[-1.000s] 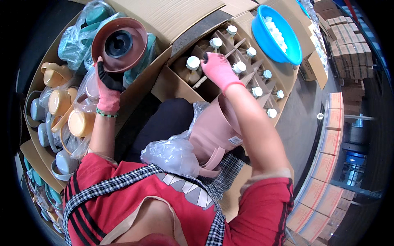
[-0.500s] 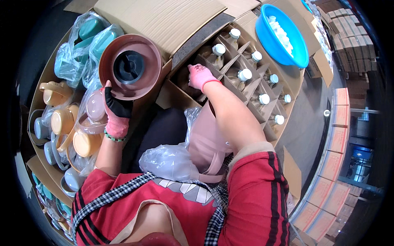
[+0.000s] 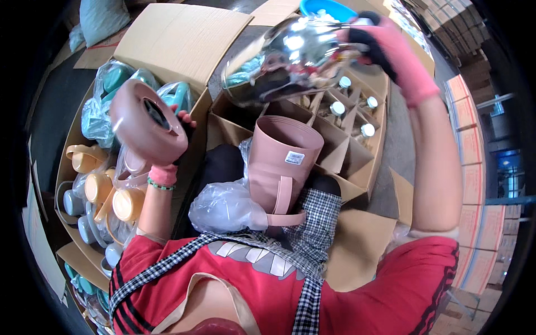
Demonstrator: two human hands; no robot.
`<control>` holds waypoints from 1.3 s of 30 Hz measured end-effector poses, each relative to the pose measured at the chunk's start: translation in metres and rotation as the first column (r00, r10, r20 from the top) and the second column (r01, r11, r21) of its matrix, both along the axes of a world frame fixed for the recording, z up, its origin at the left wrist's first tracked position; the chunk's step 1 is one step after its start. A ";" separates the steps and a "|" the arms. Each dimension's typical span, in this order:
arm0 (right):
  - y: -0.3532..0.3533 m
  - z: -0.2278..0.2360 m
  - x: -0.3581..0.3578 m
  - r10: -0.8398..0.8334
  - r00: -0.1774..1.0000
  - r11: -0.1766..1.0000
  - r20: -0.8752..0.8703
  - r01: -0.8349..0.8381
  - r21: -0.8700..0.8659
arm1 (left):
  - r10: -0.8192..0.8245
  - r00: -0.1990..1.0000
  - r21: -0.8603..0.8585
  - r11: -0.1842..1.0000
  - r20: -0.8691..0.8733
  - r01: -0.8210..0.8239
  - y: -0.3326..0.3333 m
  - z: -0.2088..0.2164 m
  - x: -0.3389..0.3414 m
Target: The person sits on the floor and unpacks plastic pitchers from a cardboard box. They remove the pitchers from their plastic wrapping, open the lids to inspect the interior, and then place them back into the box. The process is repeated for multiple pitchers of different colors.
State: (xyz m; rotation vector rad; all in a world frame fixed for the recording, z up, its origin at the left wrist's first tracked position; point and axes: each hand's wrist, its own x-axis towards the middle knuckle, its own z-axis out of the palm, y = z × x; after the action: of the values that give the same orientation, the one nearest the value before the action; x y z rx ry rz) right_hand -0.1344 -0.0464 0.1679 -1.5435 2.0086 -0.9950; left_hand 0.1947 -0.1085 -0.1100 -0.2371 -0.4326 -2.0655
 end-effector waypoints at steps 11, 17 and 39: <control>0.113 -0.179 -0.050 0.050 0.876 0.909 0.480 0.159 -0.385 | 0.278 0.950 -0.429 0.848 -0.141 -0.311 -0.008 0.110 -0.155; 0.109 -0.185 -0.020 0.217 0.698 0.947 0.682 0.019 -0.321 | 0.146 0.986 -0.439 0.894 0.081 -0.096 -0.001 0.100 -0.172; 0.095 -0.154 -0.036 0.333 0.925 0.851 0.180 -0.378 0.364 | -0.397 0.840 0.253 0.913 0.371 0.320 0.073 0.093 -0.125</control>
State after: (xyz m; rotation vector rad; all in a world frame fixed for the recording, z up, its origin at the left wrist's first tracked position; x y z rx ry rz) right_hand -0.1701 0.0483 0.0134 -1.5178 1.6330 -0.4795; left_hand 0.0695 -0.0351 -0.0170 0.2623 -0.4778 -2.5223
